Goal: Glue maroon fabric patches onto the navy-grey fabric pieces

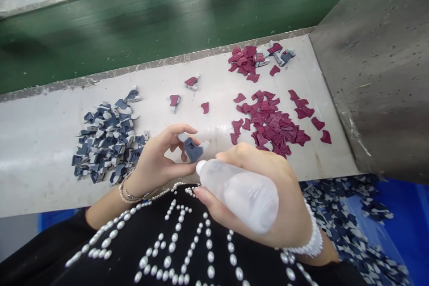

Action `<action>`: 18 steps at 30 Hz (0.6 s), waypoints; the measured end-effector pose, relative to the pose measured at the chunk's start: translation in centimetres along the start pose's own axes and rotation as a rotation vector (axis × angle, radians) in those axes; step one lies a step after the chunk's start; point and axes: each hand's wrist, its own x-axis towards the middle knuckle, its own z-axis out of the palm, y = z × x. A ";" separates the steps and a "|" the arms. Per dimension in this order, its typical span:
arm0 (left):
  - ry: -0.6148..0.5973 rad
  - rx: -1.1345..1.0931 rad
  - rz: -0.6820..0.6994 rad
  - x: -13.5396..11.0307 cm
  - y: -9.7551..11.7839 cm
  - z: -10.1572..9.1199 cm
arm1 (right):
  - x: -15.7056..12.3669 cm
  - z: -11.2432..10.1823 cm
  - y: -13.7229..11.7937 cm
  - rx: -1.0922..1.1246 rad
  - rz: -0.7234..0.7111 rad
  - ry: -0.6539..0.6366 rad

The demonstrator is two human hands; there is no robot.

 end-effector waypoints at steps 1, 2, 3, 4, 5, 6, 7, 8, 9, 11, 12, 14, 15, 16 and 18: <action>-0.015 0.002 -0.007 0.0 0.0 0.0 | 0.0 0.0 0.0 0.019 0.002 0.005; -0.026 0.004 -0.012 0.0 0.0 0.0 | 0.1 0.1 0.0 0.035 0.002 0.012; -0.034 0.008 -0.014 -0.1 0.1 0.0 | 0.1 0.1 0.0 0.043 0.004 0.018; -0.031 0.014 -0.013 -0.1 0.1 0.0 | 0.1 0.2 0.1 0.046 0.002 0.021; -0.022 0.023 -0.010 -0.1 0.1 0.0 | 0.1 0.1 0.1 0.043 -0.004 0.024; -0.008 0.036 -0.005 -0.1 0.0 -0.1 | 0.0 0.1 0.1 0.032 -0.006 0.026; 0.004 0.052 -0.001 -0.1 0.0 -0.2 | 0.0 0.0 0.0 0.021 -0.008 0.024; 0.014 0.068 0.005 -0.1 0.0 -0.2 | -0.1 0.0 0.0 0.014 -0.009 0.020; 0.020 0.082 0.011 -0.1 0.0 -0.2 | -0.1 -0.1 0.0 0.014 -0.007 0.009; 0.020 0.109 0.015 -0.1 0.1 -0.3 | -0.2 -0.3 0.0 0.046 0.013 -0.014; 0.019 0.119 0.018 -0.1 0.1 -0.2 | -0.2 -0.4 -0.1 0.066 0.026 -0.021; 0.027 0.141 0.024 -0.1 0.2 -0.2 | -0.2 -0.5 -0.1 0.078 0.065 -0.016; 0.035 0.154 0.031 -0.1 0.3 -0.1 | -0.2 -0.6 -0.1 0.068 0.088 -0.001; 0.045 0.169 0.039 -0.1 0.3 -0.1 | -0.2 -0.6 0.0 0.053 0.110 0.016; 0.069 0.204 0.058 0.0 0.3 -0.1 | -0.2 -0.6 0.0 0.025 0.138 0.037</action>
